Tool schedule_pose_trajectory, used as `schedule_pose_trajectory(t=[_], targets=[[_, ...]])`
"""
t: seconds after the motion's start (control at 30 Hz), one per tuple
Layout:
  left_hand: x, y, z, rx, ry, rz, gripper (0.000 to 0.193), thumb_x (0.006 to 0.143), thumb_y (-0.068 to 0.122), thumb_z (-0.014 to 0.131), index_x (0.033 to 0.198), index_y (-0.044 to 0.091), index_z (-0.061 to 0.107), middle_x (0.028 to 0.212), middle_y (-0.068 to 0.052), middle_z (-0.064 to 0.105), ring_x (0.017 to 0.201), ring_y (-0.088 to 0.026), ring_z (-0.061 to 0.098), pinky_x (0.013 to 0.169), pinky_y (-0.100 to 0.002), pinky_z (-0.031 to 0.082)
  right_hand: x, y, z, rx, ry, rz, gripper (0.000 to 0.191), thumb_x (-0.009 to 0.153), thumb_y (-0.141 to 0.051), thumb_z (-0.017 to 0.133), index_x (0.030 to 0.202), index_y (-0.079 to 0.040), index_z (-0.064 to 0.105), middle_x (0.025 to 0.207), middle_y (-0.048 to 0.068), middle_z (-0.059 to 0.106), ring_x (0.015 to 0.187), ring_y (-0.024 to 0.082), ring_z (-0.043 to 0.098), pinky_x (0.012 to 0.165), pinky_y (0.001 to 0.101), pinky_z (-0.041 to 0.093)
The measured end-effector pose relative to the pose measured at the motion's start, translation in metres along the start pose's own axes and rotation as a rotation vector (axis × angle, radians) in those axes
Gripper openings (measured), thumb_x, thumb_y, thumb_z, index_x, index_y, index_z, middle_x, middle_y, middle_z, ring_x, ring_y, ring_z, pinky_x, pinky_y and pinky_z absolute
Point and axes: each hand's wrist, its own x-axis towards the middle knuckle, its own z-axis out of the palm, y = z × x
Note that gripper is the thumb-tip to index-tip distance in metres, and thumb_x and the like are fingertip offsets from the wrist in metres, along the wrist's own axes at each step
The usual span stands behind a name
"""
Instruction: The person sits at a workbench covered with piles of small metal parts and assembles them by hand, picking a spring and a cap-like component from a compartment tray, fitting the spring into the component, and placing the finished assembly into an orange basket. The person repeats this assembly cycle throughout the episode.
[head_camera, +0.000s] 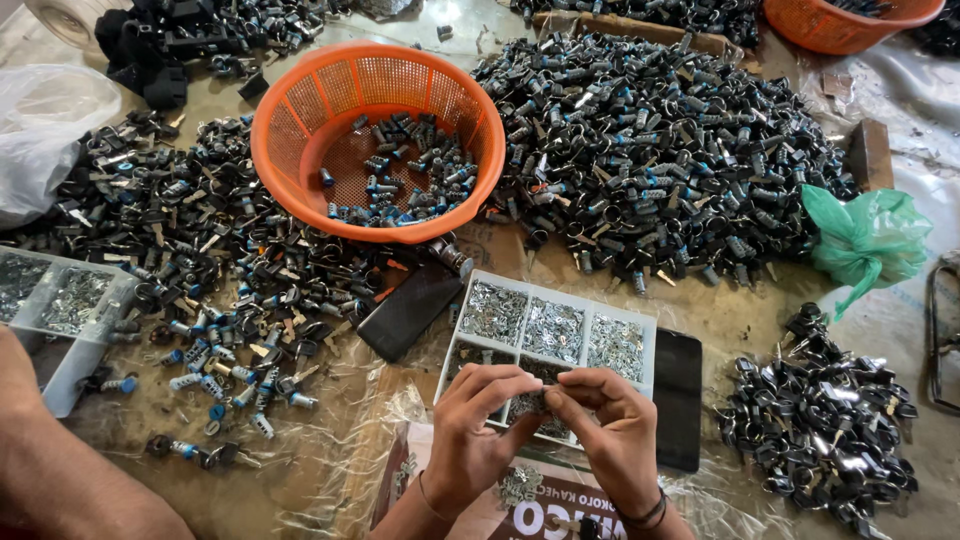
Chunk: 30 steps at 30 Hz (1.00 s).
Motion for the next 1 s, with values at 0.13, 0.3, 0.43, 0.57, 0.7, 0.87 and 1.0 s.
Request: schedule_pose_trajectory(t=[0.13, 0.3, 0.43, 0.57, 0.7, 0.87, 1.0], targets=[[-0.001, -0.002, -0.002, -0.006, -0.007, -0.003, 0.041, 0.071, 0.007, 0.09, 0.109, 0.011, 0.075, 0.108, -0.003, 0.074, 0.098, -0.022, 0.07, 0.082, -0.033, 0.057, -0.002, 0.003, 0.0, 0.025, 0.009, 0.001, 0.022, 0.085, 0.005, 0.076, 0.106, 0.006, 0.07, 0.092, 0.014, 0.079, 0.086, 0.015, 0.075, 0.071, 0.0259, 0.058], [-0.001, -0.001, -0.004, -0.002, -0.016, -0.017, 0.04, 0.071, 0.007, 0.089, 0.108, 0.012, 0.076, 0.108, -0.003, 0.074, 0.097, -0.021, 0.069, 0.081, -0.033, 0.057, -0.003, 0.01, -0.001, 0.044, 0.029, 0.002, 0.022, 0.085, 0.005, 0.076, 0.106, 0.006, 0.07, 0.093, 0.014, 0.079, 0.087, 0.015, 0.075, 0.073, 0.0262, 0.059], [-0.001, 0.0, -0.006, 0.015, -0.01, 0.015, 0.039, 0.072, 0.006, 0.088, 0.109, 0.012, 0.075, 0.109, -0.003, 0.074, 0.097, -0.022, 0.069, 0.082, -0.033, 0.057, -0.005, 0.013, 0.004, 0.017, 0.032, -0.036, 0.022, 0.084, 0.005, 0.078, 0.105, 0.007, 0.07, 0.092, 0.015, 0.079, 0.086, 0.016, 0.076, 0.073, 0.0276, 0.061], [-0.001, 0.001, -0.007, 0.002, -0.007, 0.041, 0.037, 0.074, 0.005, 0.088, 0.109, 0.013, 0.075, 0.11, -0.002, 0.075, 0.099, -0.021, 0.07, 0.084, -0.032, 0.057, 0.002, 0.002, -0.001, 0.09, -0.053, 0.071, 0.025, 0.079, 0.005, 0.078, 0.104, 0.004, 0.069, 0.091, 0.016, 0.079, 0.083, 0.019, 0.078, 0.073, 0.0303, 0.063], [-0.002, 0.002, -0.011, -0.022, -0.013, -0.005, 0.04, 0.071, 0.006, 0.089, 0.108, 0.012, 0.075, 0.11, -0.004, 0.075, 0.099, -0.022, 0.069, 0.084, -0.033, 0.057, 0.008, -0.015, 0.0, -0.018, 0.018, -0.007, 0.029, 0.078, 0.0, 0.082, 0.105, 0.0, 0.07, 0.093, 0.01, 0.073, 0.084, 0.017, 0.071, 0.072, 0.0294, 0.058], [-0.001, 0.001, -0.011, 0.03, 0.028, -0.044, 0.043, 0.068, 0.004, 0.088, 0.109, 0.01, 0.075, 0.11, -0.006, 0.075, 0.101, -0.024, 0.069, 0.087, -0.034, 0.057, 0.01, -0.023, 0.027, -1.14, -0.019, -0.52, 0.022, 0.07, -0.014, 0.083, 0.091, -0.009, 0.079, 0.093, 0.005, 0.071, 0.086, 0.025, 0.066, 0.068, 0.0348, 0.053], [-0.001, 0.0, -0.01, 0.053, 0.044, -0.029, 0.044, 0.067, 0.004, 0.088, 0.109, 0.011, 0.075, 0.111, -0.006, 0.075, 0.1, -0.025, 0.069, 0.087, -0.034, 0.056, 0.008, -0.025, 0.031, -1.149, 0.04, -0.634, 0.011, 0.077, -0.015, 0.081, 0.087, -0.011, 0.079, 0.087, 0.002, 0.069, 0.082, 0.025, 0.062, 0.07, 0.0362, 0.052]])
